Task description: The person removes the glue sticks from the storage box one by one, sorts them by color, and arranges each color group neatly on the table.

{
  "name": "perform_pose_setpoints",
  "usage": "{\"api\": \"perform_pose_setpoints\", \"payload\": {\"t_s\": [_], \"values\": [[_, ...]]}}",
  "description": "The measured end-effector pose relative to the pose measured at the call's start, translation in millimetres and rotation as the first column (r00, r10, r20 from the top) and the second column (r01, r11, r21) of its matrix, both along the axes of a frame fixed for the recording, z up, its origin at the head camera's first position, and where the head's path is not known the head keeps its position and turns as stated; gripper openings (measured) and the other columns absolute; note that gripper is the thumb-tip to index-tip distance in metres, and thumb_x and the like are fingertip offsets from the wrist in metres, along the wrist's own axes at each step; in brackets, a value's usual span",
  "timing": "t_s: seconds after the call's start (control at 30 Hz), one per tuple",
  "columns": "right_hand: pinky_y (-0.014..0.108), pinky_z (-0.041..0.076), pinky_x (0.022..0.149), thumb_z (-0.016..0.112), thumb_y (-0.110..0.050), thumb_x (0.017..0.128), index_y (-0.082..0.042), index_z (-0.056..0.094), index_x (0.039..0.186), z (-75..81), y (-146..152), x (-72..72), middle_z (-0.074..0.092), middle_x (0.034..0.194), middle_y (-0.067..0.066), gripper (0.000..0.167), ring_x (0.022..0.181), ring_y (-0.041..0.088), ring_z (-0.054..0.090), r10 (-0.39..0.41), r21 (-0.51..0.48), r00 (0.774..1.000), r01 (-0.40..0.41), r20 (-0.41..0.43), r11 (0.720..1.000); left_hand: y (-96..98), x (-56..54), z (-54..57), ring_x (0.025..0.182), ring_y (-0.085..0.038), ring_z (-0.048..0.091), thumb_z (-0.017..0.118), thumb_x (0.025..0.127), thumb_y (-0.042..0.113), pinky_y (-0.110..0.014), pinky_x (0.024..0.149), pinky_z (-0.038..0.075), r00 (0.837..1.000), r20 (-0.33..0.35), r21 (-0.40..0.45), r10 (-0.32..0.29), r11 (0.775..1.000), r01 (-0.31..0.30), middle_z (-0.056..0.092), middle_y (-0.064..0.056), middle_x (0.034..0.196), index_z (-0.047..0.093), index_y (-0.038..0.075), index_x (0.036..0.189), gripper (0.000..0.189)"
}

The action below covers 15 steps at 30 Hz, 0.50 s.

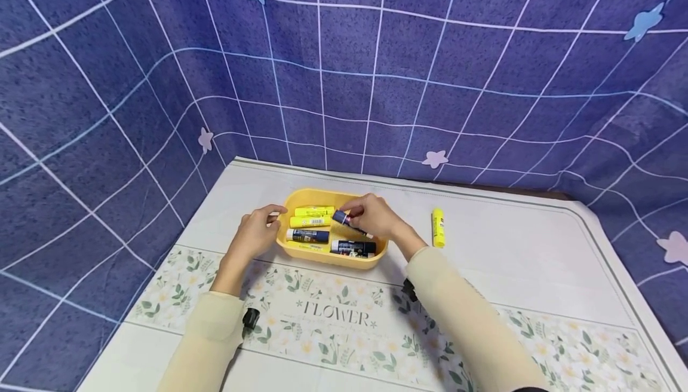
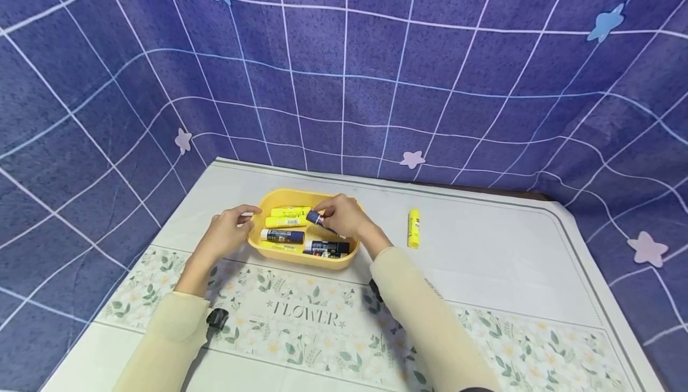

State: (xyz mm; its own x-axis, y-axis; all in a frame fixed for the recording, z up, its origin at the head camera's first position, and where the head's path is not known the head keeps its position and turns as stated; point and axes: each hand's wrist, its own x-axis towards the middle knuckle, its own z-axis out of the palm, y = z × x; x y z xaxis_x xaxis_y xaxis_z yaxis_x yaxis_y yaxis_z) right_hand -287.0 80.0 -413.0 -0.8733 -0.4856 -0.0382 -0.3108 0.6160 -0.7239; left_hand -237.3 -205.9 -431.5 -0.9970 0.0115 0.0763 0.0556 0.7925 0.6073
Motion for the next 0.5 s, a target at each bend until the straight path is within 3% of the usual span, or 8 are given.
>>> {"api": "perform_pose_setpoints", "payload": {"t_s": [0.1,0.17,0.33,0.5], "values": [[0.028,0.061,0.078,0.069,-0.002,0.094,-0.008,0.071,0.132,12.0,12.0,5.1,0.077,0.116,0.016,0.038,0.099,0.021,0.073,-0.055,-0.156,0.998,0.060,0.039,0.986,-0.4,-1.3,-0.1,0.125,-0.044,0.065,0.056,0.100,0.005,-0.057,0.104,0.053,1.000,-0.001,-0.001,0.002,1.000,-0.002,0.070,-0.025,0.130,0.065,0.007,0.135,0.036],[0.028,0.062,0.081,0.068,0.000,0.094,-0.005,0.069,0.134,18.4,23.5,9.8,0.075,0.120,0.020,0.040,0.101,0.022,0.073,-0.087,-0.266,0.993,0.106,0.083,0.958,-0.6,-1.6,0.0,0.125,-0.044,0.065,0.056,0.100,0.005,-0.058,0.104,0.053,1.000,-0.004,-0.006,0.000,1.000,0.000,0.070,-0.025,0.130,0.065,0.006,0.135,0.036],[0.026,0.061,0.089,0.068,0.005,0.093,0.002,0.065,0.136,26.8,58.3,26.6,0.071,0.124,0.029,0.044,0.098,0.015,0.072,-0.173,-0.459,0.966,0.244,0.192,0.854,-1.2,-0.6,0.6,0.124,-0.045,0.065,0.055,0.101,0.006,-0.058,0.103,0.053,1.000,-0.001,-0.010,-0.008,1.000,0.008,0.070,-0.025,0.130,0.064,0.006,0.136,0.037],[0.025,0.061,0.090,0.067,0.005,0.092,0.009,0.059,0.138,22.1,89.5,50.1,0.075,0.111,0.017,0.047,0.092,0.008,0.073,-0.249,-0.523,0.908,0.400,0.337,0.752,-1.8,-1.0,0.4,0.124,-0.045,0.065,0.055,0.101,0.006,-0.059,0.103,0.053,1.000,-0.003,-0.014,-0.010,1.000,0.010,0.070,-0.025,0.130,0.064,0.006,0.137,0.037]]}}
